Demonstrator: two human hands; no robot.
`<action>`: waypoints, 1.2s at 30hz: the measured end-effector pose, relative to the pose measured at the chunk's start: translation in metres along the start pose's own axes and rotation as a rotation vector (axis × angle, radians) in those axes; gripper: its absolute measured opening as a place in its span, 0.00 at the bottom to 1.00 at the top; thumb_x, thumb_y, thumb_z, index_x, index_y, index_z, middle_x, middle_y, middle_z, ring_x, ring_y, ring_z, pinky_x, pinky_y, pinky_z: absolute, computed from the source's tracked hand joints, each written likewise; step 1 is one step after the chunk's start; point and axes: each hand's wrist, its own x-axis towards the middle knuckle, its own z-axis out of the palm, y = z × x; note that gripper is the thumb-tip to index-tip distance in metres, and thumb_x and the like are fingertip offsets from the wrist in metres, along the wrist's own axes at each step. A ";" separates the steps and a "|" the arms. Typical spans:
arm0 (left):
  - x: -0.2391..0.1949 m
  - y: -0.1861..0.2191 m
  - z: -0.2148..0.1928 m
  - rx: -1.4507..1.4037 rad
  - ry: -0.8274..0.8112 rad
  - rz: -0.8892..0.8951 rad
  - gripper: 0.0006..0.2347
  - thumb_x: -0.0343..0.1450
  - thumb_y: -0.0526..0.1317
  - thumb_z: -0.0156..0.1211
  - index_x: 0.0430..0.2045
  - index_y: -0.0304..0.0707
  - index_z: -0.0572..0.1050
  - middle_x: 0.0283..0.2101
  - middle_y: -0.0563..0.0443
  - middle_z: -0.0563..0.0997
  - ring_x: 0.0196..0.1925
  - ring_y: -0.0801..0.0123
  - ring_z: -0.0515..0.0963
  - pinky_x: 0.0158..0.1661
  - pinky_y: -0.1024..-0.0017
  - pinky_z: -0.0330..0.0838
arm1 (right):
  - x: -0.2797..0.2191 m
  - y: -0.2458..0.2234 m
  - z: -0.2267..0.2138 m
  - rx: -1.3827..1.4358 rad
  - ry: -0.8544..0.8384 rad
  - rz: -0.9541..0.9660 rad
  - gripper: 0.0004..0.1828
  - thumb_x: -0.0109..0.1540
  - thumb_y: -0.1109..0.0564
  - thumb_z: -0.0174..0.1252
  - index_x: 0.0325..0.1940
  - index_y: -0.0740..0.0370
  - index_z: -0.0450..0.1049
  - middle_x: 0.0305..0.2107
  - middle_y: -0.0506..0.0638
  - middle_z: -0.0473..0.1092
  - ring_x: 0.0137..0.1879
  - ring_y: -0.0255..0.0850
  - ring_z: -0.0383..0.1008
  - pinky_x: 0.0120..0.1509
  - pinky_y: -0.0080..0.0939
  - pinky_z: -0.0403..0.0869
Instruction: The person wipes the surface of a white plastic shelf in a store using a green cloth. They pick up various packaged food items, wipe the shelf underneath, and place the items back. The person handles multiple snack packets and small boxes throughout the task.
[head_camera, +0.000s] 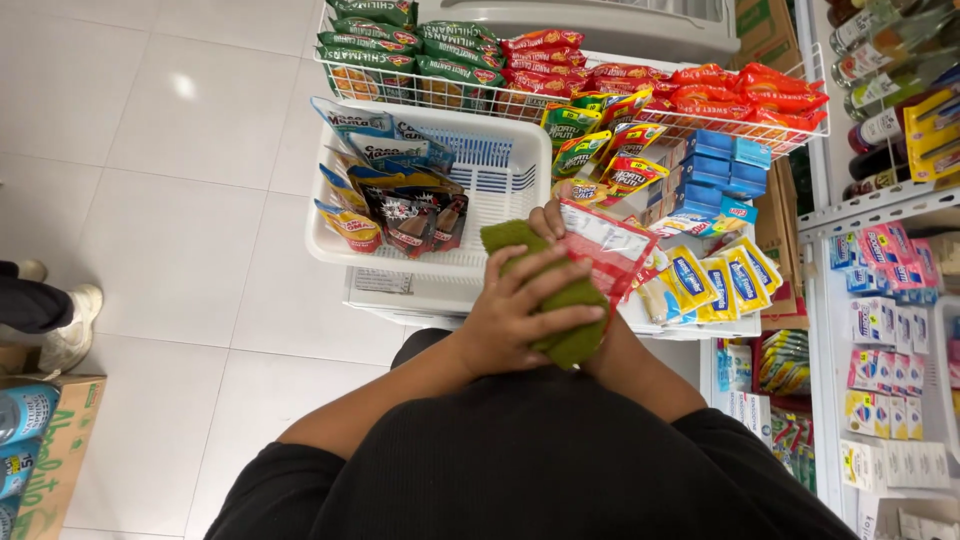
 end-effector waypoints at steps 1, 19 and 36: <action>-0.002 -0.003 0.001 -0.004 -0.001 -0.001 0.16 0.74 0.59 0.52 0.55 0.68 0.75 0.67 0.52 0.71 0.71 0.52 0.67 0.66 0.46 0.50 | 0.000 0.001 -0.001 -0.009 0.018 -0.001 0.10 0.70 0.50 0.51 0.49 0.57 0.63 0.36 0.50 0.65 0.42 0.43 0.73 0.46 0.39 0.71; -0.059 -0.058 -0.012 -0.788 0.513 -1.022 0.21 0.64 0.29 0.73 0.51 0.31 0.73 0.40 0.44 0.83 0.42 0.70 0.81 0.45 0.67 0.78 | 0.040 -0.083 0.080 -1.092 0.168 0.116 0.15 0.58 0.68 0.67 0.48 0.70 0.78 0.30 0.61 0.77 0.31 0.44 0.81 0.35 0.41 0.82; -0.055 -0.106 0.003 -0.479 -0.217 -1.354 0.22 0.60 0.41 0.75 0.49 0.60 0.78 0.45 0.48 0.85 0.53 0.60 0.83 0.52 0.65 0.75 | 0.078 -0.025 0.040 -0.949 0.228 0.307 0.10 0.67 0.57 0.57 0.43 0.68 0.76 0.20 0.57 0.71 0.22 0.40 0.75 0.18 0.28 0.70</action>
